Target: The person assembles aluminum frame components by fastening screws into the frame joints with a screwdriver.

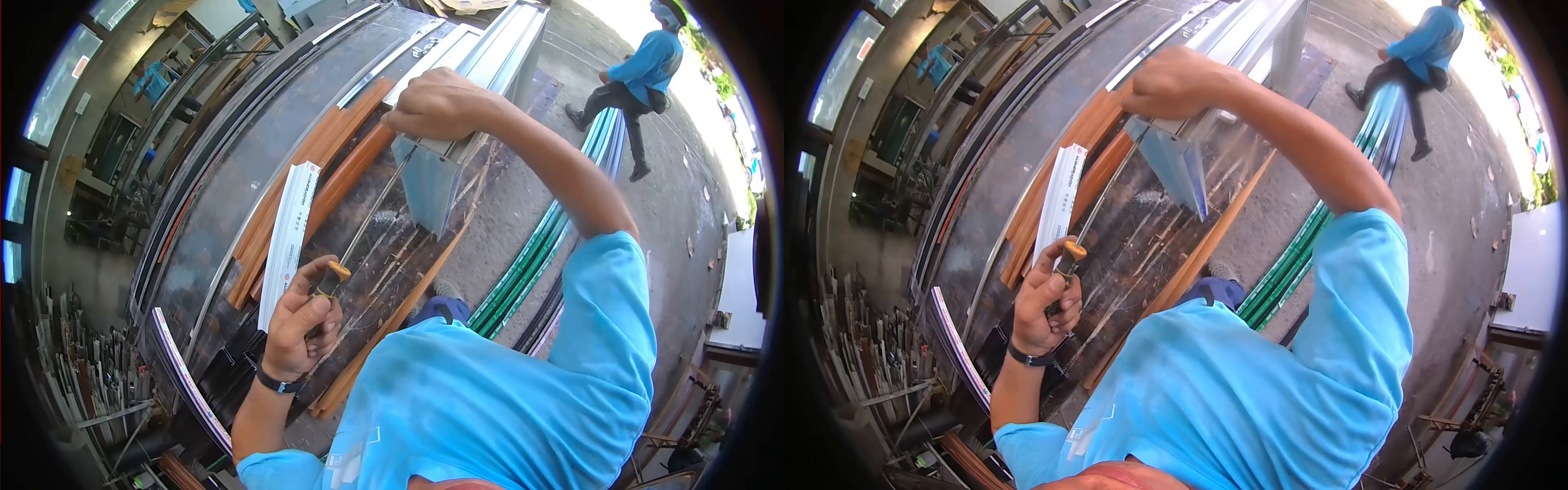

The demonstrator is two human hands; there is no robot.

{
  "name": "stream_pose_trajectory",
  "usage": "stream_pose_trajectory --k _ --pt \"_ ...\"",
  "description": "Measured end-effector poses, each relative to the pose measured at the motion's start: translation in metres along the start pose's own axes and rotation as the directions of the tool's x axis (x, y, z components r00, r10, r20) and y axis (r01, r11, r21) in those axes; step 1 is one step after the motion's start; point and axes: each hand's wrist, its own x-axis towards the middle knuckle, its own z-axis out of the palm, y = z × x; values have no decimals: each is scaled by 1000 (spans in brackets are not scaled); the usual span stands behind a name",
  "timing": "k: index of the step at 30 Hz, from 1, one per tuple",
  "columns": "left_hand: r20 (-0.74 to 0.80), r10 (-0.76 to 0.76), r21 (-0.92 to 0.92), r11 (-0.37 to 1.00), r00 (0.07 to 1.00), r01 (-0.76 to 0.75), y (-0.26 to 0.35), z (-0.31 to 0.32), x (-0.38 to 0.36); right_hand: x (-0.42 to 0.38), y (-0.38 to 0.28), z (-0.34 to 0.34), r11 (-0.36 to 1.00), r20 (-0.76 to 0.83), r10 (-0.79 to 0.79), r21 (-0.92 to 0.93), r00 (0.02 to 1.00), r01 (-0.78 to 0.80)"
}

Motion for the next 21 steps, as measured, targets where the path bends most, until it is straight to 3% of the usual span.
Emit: stream_pose_trajectory --k 1,2,4,6,7,8,9,10,13,14,15,16,18,19,20,21 --pt "90 324 555 769 942 -317 5 -3 6 -1 -3 -3 1000 -6 11 -11 1000 -11" --pt "337 504 859 181 795 -479 13 -8 15 -2 -5 -7 1000 -14 22 -22 1000 -22" --pt "633 455 763 -501 626 -408 16 -10 18 -5 -9 -11 999 -9 33 -1 999 -33" --pt "658 450 741 -529 604 -414 15 -7 21 -8 -7 -13 999 -8 53 7 999 -53" --pt "508 509 855 -202 695 -478 12 -6 20 -9 -4 -11 998 2 58 7 998 -58" --pt "341 551 857 150 761 -492 9 -5 18 -9 -2 -10 998 13 58 7 998 -58" --pt "37 398 544 761 917 -352 4 -5 11 -11 -3 -12 996 9 90 23 996 -91" --pt "-101 75 -55 995 992 -81 0 -5 3 -15 -9 -15 993 6 111 41 994 -111" --pt "-69 42 325 945 997 -17 3 6 -1 -12 -3 -4 995 -22 82 54 996 -81" --pt "168 437 705 573 884 -417 -2 -6 12 -12 2 -4 997 -28 60 44 998 -58" --pt "379 523 827 178 764 -533 -2 -12 16 -11 6 -3 998 -8 42 47 999 -42" --pt "566 574 810 -251 592 -530 -3 -17 21 -11 3 -1 996 -37 72 63 997 -69" --pt "673 491 727 -578 553 -371 13 -15 10 -16 9 4 998 -174 -44 42 984 52" --pt "706 421 647 -711 570 -276 20 -17 6 -12 11 3 995 -107 39 92 994 -29" --pt "628 518 775 -482 581 -408 14 -23 9 -12 41 18 964 -174 -260 -107 950 244" --pt "550 595 812 -218 586 -541 6 -28 12 -10 70 33 827 -224 -533 -343 816 446"
